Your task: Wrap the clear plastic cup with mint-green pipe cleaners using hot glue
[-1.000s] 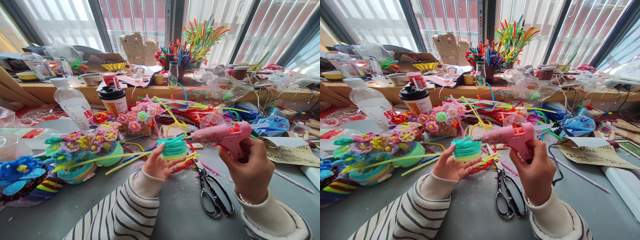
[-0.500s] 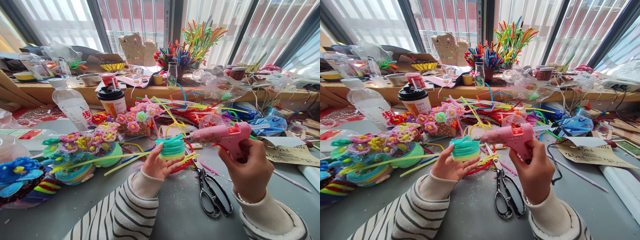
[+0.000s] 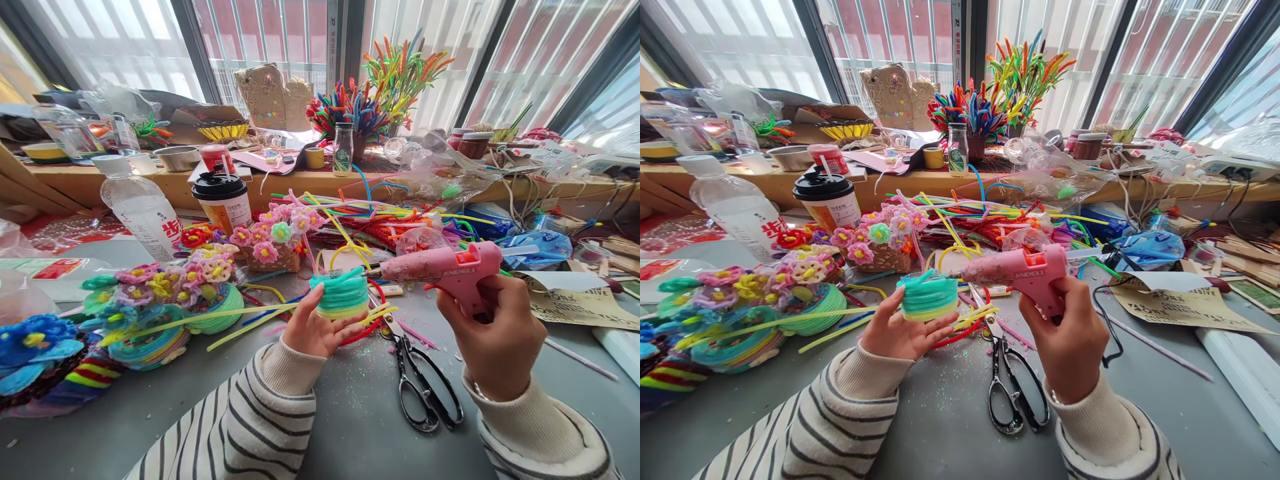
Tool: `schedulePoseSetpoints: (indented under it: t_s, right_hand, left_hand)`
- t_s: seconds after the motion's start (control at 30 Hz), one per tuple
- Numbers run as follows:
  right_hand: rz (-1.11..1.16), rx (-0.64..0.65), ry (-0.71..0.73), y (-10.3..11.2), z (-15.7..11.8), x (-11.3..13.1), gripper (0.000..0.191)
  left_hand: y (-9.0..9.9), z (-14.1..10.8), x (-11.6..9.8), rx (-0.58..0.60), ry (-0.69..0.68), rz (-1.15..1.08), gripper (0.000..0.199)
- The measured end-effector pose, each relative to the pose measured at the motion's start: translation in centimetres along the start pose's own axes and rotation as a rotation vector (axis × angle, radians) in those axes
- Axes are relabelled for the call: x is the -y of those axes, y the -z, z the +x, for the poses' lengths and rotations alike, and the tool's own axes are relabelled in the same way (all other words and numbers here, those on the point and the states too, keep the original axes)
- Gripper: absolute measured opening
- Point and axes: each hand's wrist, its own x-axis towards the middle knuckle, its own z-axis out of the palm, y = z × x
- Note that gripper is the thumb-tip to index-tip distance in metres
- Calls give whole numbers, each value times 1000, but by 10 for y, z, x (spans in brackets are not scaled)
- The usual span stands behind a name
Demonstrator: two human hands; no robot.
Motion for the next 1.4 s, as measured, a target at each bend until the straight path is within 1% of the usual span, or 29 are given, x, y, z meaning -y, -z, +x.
schedulePoseSetpoints:
  t_s: [0.13,0.27,0.37,0.47,0.53,0.6,0.67,0.73,0.8,0.87,0.93,0.97,1.0,1.03,1.1,1.13,1.2,1.27,1.33,1.4]
  right_hand:
    - [-5,-17,13,-1,0,-1,27]
    - [-15,4,-7,-2,2,-2,27]
    - [-3,40,-74,-3,6,-5,32]
    - [19,80,-178,-2,12,-10,43]
    - [22,150,-245,1,15,-16,49]
    - [4,272,-301,4,15,-26,52]
    - [-37,401,-332,6,12,-42,53]
    - [-90,499,-318,5,3,-61,50]
    - [-140,592,-314,3,-7,-83,49]
    - [-174,654,-265,1,-15,-101,48]
    - [-208,667,-143,2,-18,-108,46]
    - [-224,646,-72,4,-16,-106,45]
    - [-235,594,-10,7,-13,-100,44]
    - [-197,596,68,11,-8,-90,40]
    - [-28,453,52,22,3,-60,36]
    - [112,460,53,28,9,-43,31]
    - [378,517,115,36,20,-10,21]
    - [528,588,173,39,27,15,19]
    - [624,638,184,38,32,30,16]
    - [699,692,195,36,35,36,10]
  left_hand:
    - [0,0,0,9,0,-2,40]
    - [-1,-1,0,36,11,10,42]
    - [-3,-3,0,65,16,23,43]
    - [-5,-4,1,72,15,21,44]
    - [-5,-4,2,62,3,23,44]
    - [-4,-4,3,25,-38,39,41]
    - [-3,-3,4,-34,-104,79,36]
    - [-3,-1,6,-93,-179,144,35]
    - [-5,1,8,-128,-260,218,40]
    - [-6,3,12,-147,-361,278,47]
    - [-8,5,15,-166,-471,323,52]
    - [-9,6,17,-178,-521,345,54]
    - [-9,6,18,-187,-562,369,56]
    - [-10,6,19,-193,-595,394,57]
    - [-11,5,21,-198,-636,435,59]
    - [-12,4,21,-201,-646,451,58]
    - [-12,2,21,-209,-658,474,55]
    - [-12,0,19,-200,-647,496,52]
    - [-12,-1,16,-176,-627,517,51]
    - [-12,-2,14,-160,-613,535,50]
